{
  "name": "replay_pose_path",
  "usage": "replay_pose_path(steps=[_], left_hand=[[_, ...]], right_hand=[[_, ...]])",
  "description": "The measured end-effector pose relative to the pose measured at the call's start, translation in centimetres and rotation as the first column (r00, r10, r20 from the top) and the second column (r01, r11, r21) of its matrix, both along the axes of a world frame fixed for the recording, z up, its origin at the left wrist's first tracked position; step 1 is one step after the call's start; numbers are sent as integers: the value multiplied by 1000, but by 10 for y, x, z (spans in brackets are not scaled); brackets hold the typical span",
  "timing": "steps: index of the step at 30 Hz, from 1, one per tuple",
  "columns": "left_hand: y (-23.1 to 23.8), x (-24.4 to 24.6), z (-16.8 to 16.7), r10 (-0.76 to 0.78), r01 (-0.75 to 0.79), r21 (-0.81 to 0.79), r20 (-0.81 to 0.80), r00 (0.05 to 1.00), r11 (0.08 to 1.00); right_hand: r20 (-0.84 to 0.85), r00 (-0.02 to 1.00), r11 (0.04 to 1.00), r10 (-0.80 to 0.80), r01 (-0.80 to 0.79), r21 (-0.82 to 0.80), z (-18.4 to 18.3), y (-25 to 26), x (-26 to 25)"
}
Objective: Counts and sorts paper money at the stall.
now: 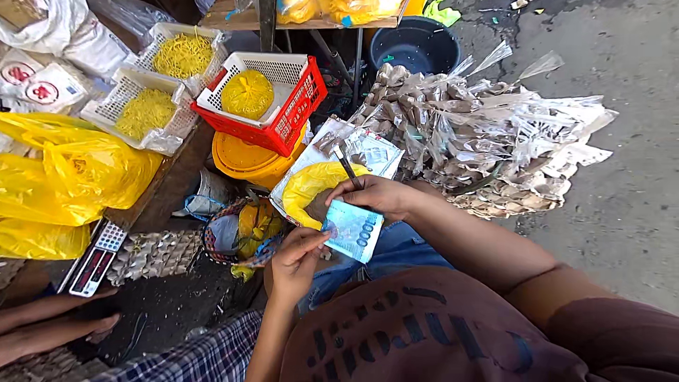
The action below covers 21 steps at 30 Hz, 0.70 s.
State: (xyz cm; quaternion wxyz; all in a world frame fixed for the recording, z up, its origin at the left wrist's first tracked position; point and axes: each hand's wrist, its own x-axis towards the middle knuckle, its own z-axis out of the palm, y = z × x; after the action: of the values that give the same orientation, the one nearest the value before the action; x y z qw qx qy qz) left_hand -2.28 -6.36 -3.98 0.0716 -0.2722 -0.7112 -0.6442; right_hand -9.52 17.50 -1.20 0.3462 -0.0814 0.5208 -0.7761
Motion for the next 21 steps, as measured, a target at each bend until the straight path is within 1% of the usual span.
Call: replay_pose_path(steps=[3, 7, 8, 11, 14, 16, 18, 21], left_hand=[[-2, 4, 0, 52, -55, -75, -38, 998, 996], [-3, 0, 1, 75, -89, -134, -105, 992, 987], [-3, 0, 1, 83, -99, -146, -112, 990, 984], [-2, 1, 3, 102, -128, -201, -137, 985, 971], [2, 7, 10, 126, -171, -291, -166, 978, 941], [6, 11, 19, 123, -181, -352, -181, 976, 918], [6, 10, 25, 101, -169, -391, -189, 977, 905], [3, 13, 27, 82, -122, -423, -112, 990, 898]], right_hand=[[-38, 999, 997, -25, 27, 65, -4, -1, 3], [-18, 998, 992, -56, 57, 116, 5, -2, -1], [-42, 997, 988, -59, 65, 141, 6, -3, 0], [-242, 970, 946, -8, 86, 312, 5, 1, 1], [-419, 906, 859, 60, 167, 485, 4, 3, 5], [-492, 869, 818, 62, 238, 524, 0, 0, 6], [-572, 818, 804, 65, 296, 515, -3, -4, 3], [-620, 770, 820, 152, 252, 514, 3, -10, 5]])
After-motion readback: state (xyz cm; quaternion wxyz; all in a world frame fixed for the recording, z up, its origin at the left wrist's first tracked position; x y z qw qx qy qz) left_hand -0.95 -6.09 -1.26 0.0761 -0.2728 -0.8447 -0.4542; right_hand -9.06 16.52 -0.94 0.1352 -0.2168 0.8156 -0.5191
